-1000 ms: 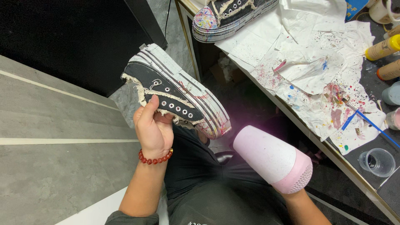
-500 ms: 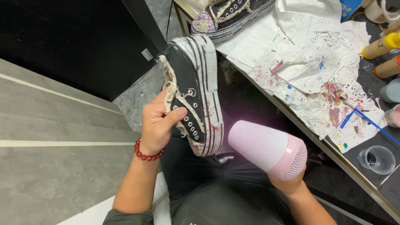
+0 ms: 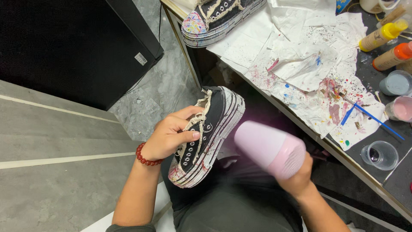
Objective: The person applies black paint to a shoe with a brush, dries the paint with a hairdryer, and سپس mixes white liquid into a cup of red paint.
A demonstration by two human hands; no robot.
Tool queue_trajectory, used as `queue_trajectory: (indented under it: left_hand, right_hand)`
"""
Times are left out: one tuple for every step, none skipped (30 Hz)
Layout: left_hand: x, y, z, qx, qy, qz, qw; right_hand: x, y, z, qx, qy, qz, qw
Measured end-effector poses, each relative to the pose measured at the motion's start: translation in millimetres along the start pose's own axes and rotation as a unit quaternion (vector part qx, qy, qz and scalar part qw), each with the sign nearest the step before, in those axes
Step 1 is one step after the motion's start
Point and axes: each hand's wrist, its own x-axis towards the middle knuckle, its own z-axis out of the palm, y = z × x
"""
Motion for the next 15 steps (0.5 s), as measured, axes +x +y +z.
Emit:
queue_trajectory:
  left_hand:
    - [1.5,1.4,-0.6,0.008,-0.005,0.004,1.0]
    - [0.8,2.5,-0.1,0.015,-0.012,0.003,1.0]
    - [0.2,3.4,0.7,0.011,-0.014,-0.001,1.0]
    - [0.7,4.4,0.9,0.008,-0.016,-0.002,1.0]
    - [1.1,5.5,1.1,0.005,-0.017,-0.003,1.0]
    - [1.6,6.1,2.0,0.01,-0.022,-0.002,1.0]
    - [1.7,7.1,2.7,0.016,-0.027,-0.002,1.0]
    - [2.7,8.3,2.8,0.022,-0.031,0.001,0.999]
    - [3.7,9.4,3.1,0.026,-0.032,-0.005,0.999]
    - [3.8,10.2,3.6,0.03,-0.033,-0.013,0.999]
    - [4.1,10.6,4.0,0.033,-0.034,-0.02,0.999]
    - [4.3,10.5,4.6,0.031,-0.035,-0.02,0.999]
    - [4.3,10.2,5.2,0.029,-0.036,-0.021,0.999]
    - [4.8,9.9,5.7,0.028,-0.037,-0.019,0.999]
    - [5.6,9.6,6.3,0.041,-0.044,-0.009,0.998]
  right_hand:
    - [2.7,2.5,-0.1,0.007,-0.023,-0.022,0.999]
    - [1.8,2.3,-0.3,0.014,-0.046,-0.039,0.998]
    - [1.2,1.4,-0.4,0.022,-0.068,-0.055,0.996]
    - [3.2,0.8,-0.6,-0.002,-0.024,-0.031,0.999]
    - [6.4,-0.1,-1.2,-0.027,0.021,-0.007,0.999]
    - [9.6,-2.1,-3.0,-0.052,0.065,0.017,0.996]
    - [11.9,-6.3,-4.4,-0.06,0.071,0.006,0.996]
    - [16.1,-9.9,-5.5,-0.067,0.076,-0.008,0.995]
    - [20.5,-13.8,-6.4,-0.075,0.082,-0.021,0.994]
    - [23.9,-18.3,-6.6,-0.052,0.082,0.002,0.995]
    - [26.9,-22.0,-6.3,-0.03,0.083,0.025,0.996]
    - [28.1,-25.7,-5.9,-0.007,0.083,0.049,0.995]
    - [28.6,-28.7,-5.9,0.015,0.084,0.073,0.994]
    - [29.5,-30.7,-7.0,0.036,0.084,0.096,0.991]
    - [29.8,-32.4,-8.9,0.058,0.084,0.118,0.988]
